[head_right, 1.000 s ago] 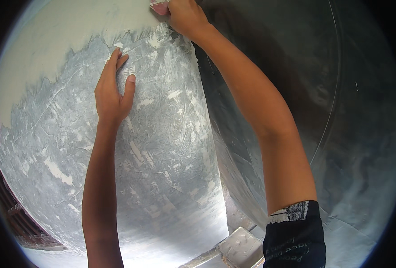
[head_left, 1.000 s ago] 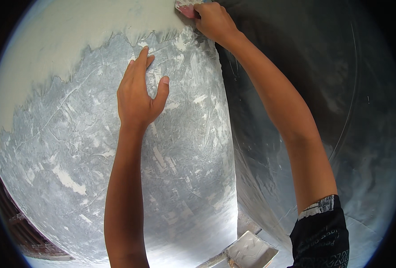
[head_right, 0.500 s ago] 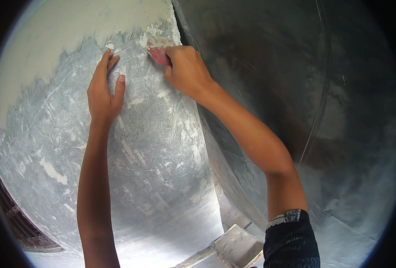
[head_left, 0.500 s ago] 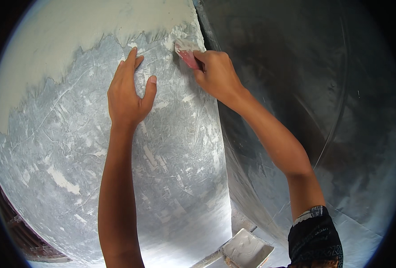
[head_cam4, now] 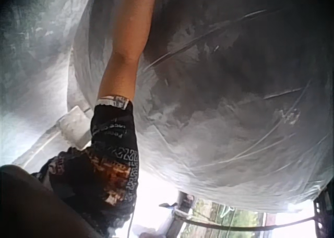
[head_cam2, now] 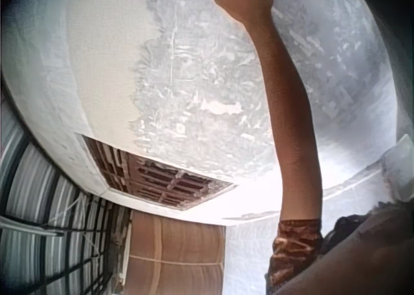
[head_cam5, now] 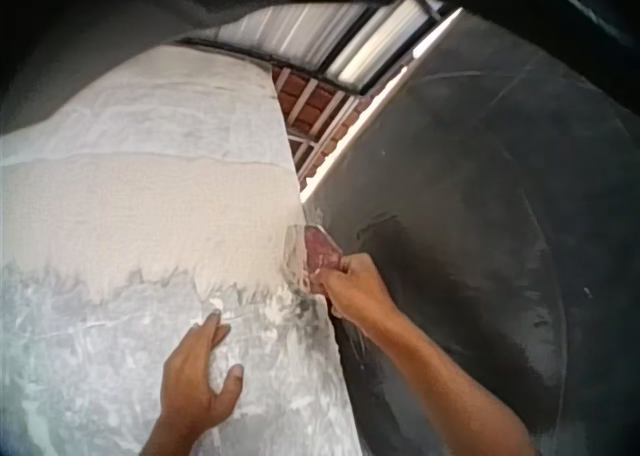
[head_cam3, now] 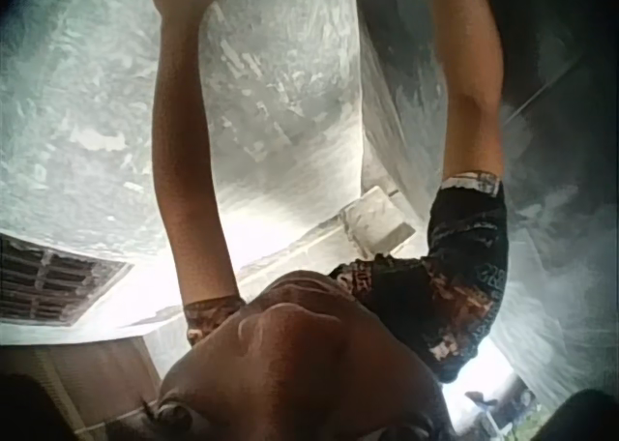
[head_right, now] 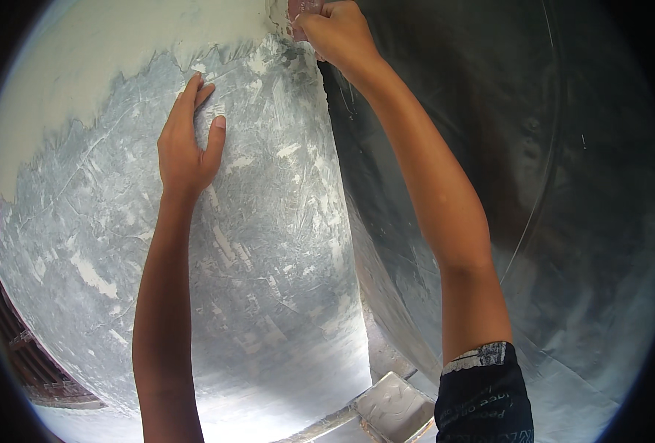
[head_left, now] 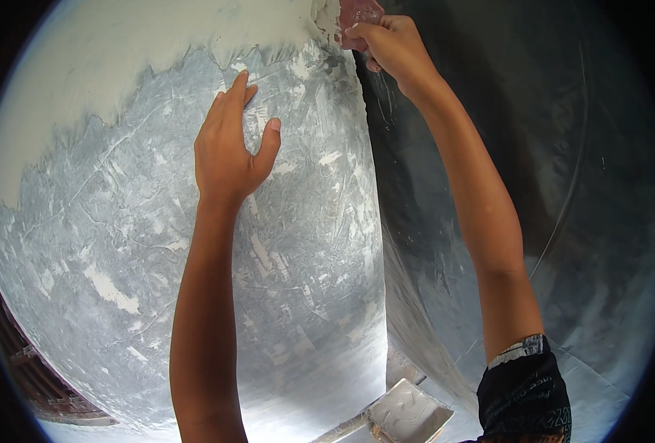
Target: The person applies wall putty to a damaged section of a wall using a putty knife, smoothing the putty onto the surface.
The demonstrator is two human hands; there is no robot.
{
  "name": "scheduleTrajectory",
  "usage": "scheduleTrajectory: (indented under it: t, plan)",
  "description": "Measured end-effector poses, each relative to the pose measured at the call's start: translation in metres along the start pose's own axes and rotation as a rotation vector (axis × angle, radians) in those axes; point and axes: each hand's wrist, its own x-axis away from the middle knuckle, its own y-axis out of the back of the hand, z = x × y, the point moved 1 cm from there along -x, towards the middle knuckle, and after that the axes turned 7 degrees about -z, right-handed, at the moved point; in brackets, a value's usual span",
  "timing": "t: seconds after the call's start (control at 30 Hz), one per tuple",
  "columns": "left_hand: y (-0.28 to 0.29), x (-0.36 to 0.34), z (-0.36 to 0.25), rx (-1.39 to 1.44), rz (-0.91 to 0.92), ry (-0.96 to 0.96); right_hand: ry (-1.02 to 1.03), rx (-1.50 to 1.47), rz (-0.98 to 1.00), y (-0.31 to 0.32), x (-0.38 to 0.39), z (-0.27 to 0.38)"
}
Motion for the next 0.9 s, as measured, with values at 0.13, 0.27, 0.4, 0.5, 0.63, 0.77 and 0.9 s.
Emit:
scheduleTrajectory:
  t: [0.13, 0.27, 0.4, 0.5, 0.63, 0.77, 0.9]
  plan:
    - [0.000, 0.001, -0.001, -0.015, 0.053, 0.034, 0.176, 0.486, -0.092, 0.011, 0.010, 0.013]
    - [-0.002, 0.000, -0.002, -0.001, 0.046, 0.020, 0.433, 0.543, -0.280, 0.012, -0.006, 0.014]
    - [0.000, 0.000, -0.002, 0.009, 0.031, 0.022, 0.466, 0.636, -0.268, 0.017, -0.023, 0.030]
    - [0.000, 0.002, 0.000, 0.008, 0.022, 0.003, 0.410, 0.655, -0.200, 0.014, -0.032, 0.041]
    - [-0.003, 0.000, -0.002, 0.030, 0.021, 0.011, 0.516, 0.756, -0.121, 0.007, -0.062, 0.033]
    - [-0.003, 0.000, 0.001, 0.035, -0.012, -0.019, 0.438, 0.792, 0.036, -0.015, -0.077, 0.032]
    - [-0.001, 0.003, 0.002, 0.026, 0.008, -0.004, 0.532, 0.581, 0.061, -0.043, -0.078, 0.030]
